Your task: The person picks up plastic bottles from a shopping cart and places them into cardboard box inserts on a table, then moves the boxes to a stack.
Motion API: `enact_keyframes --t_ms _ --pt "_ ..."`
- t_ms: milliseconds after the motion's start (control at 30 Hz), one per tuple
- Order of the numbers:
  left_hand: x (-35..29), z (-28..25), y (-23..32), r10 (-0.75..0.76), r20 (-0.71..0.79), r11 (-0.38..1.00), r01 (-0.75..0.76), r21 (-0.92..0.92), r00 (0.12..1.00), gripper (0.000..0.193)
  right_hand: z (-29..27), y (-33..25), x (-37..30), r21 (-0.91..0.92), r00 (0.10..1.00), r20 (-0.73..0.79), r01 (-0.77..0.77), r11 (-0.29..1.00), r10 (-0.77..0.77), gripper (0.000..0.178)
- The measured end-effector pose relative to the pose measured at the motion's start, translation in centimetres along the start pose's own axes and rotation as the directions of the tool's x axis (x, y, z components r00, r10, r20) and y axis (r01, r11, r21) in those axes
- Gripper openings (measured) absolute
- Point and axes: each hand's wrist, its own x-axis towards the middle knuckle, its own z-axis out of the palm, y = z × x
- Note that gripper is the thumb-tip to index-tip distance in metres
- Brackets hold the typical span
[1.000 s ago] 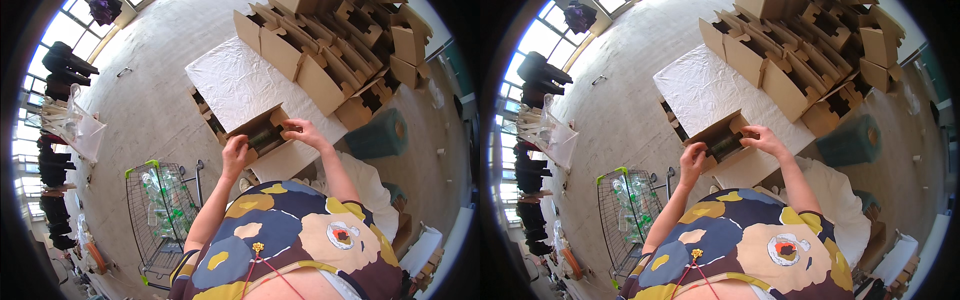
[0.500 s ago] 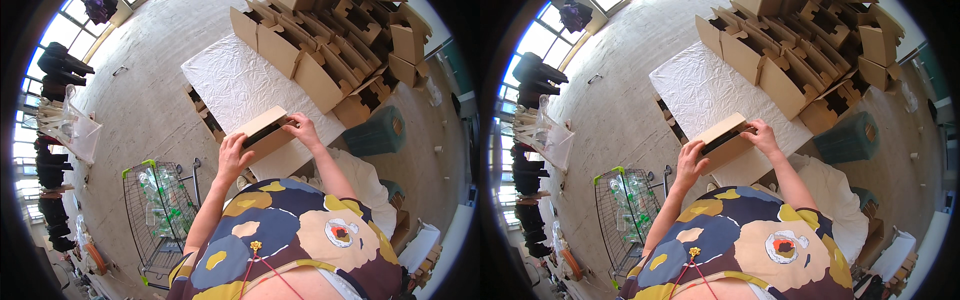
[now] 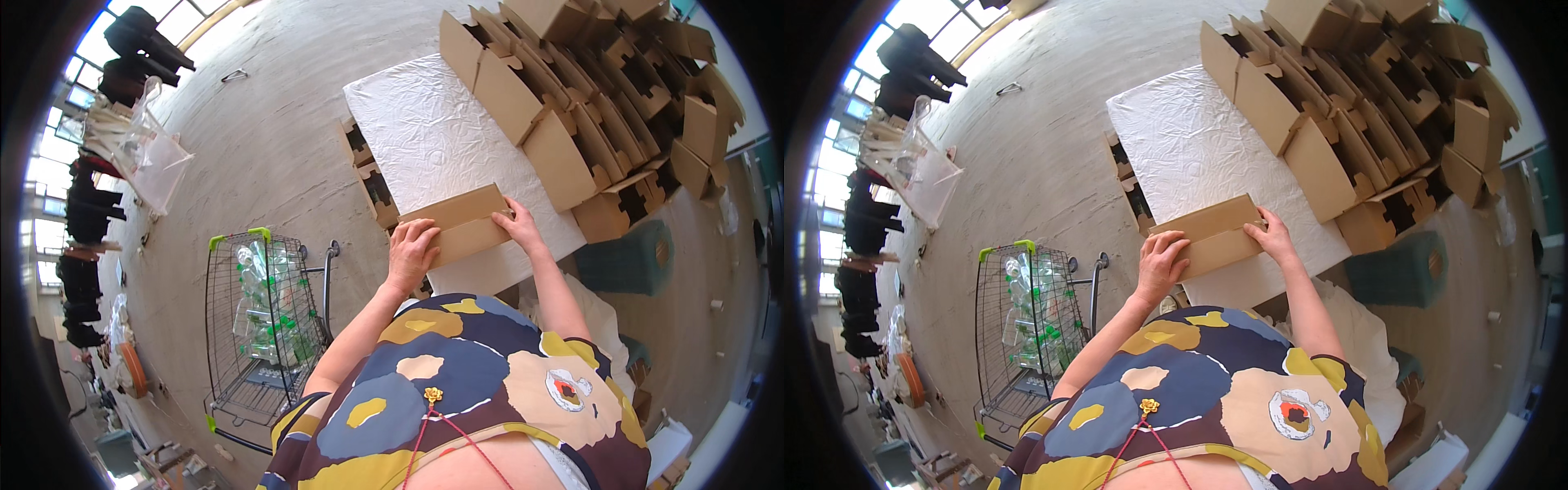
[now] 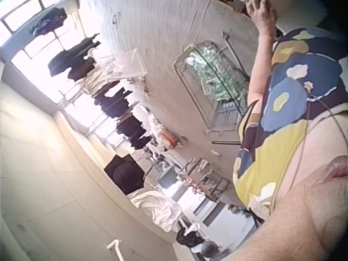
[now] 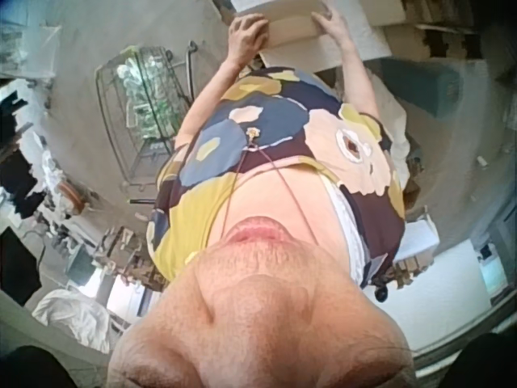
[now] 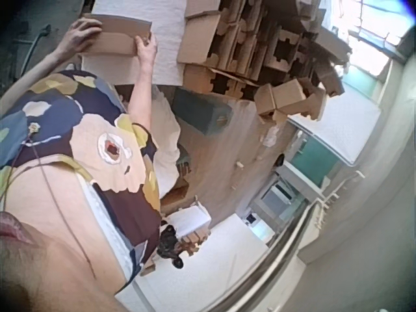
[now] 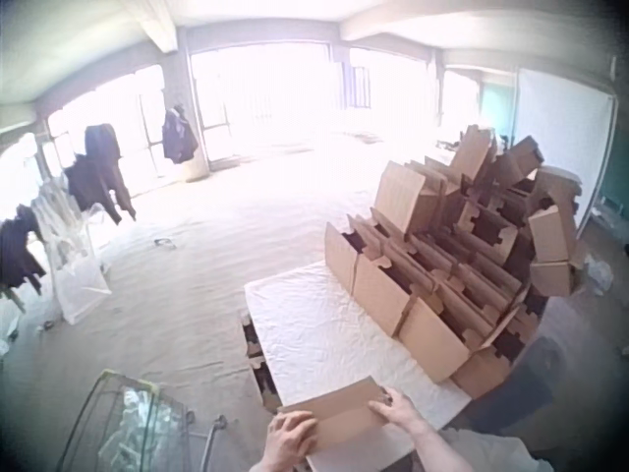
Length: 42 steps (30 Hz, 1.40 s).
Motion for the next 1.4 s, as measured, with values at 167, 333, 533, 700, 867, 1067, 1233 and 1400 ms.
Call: enact_keyframes --t_ms 167,333,533,700,867,1067,1233,1400 --pt "-0.8 -0.1 -0.1 -0.222 -0.138 0.969 0.202 -0.143 0.965 0.085 0.8 -2.4 0.0 0.069 1.0 0.016 -0.023 0.997 0.022 0.065" --pt "-2.6 3.8 -4.4 -0.544 0.006 0.714 0.467 -0.522 0.839 0.093 1.4 -0.8 1.3 0.095 0.999 -0.003 -0.053 0.994 0.053 0.066" --pt "-2.2 1.7 -3.5 -0.555 0.601 0.095 0.762 -0.641 0.575 0.101 0.2 -1.8 1.6 0.086 0.899 0.248 -0.392 0.916 0.361 0.074" --pt "-2.5 2.1 -4.9 -0.505 0.631 0.094 0.764 -0.639 0.589 0.116 0.0 -4.1 1.6 0.093 0.718 0.351 -0.665 0.741 0.601 0.072" --pt "-2.9 3.6 -5.9 -0.479 0.606 0.066 0.715 -0.696 0.635 0.115 -0.1 -3.2 0.9 0.156 0.805 0.279 -0.576 0.802 0.524 0.072" --pt "-3.7 1.2 -6.9 -0.396 0.548 0.042 0.61 -0.791 0.737 0.104 1.3 -4.6 -2.2 0.224 0.878 0.213 -0.471 0.853 0.429 0.071" --pt "-6.0 -0.2 -8.9 -0.425 0.361 0.425 0.535 -0.73 0.83 0.098 5.9 -6.1 -8.7 0.337 0.88 0.106 -0.47 0.816 0.463 0.073" --pt "-7.2 0.5 -10.5 -0.45 0.385 0.404 0.568 -0.717 0.806 0.092 9.1 -3.0 -10.5 0.419 0.872 0.096 -0.473 0.775 0.481 0.073"
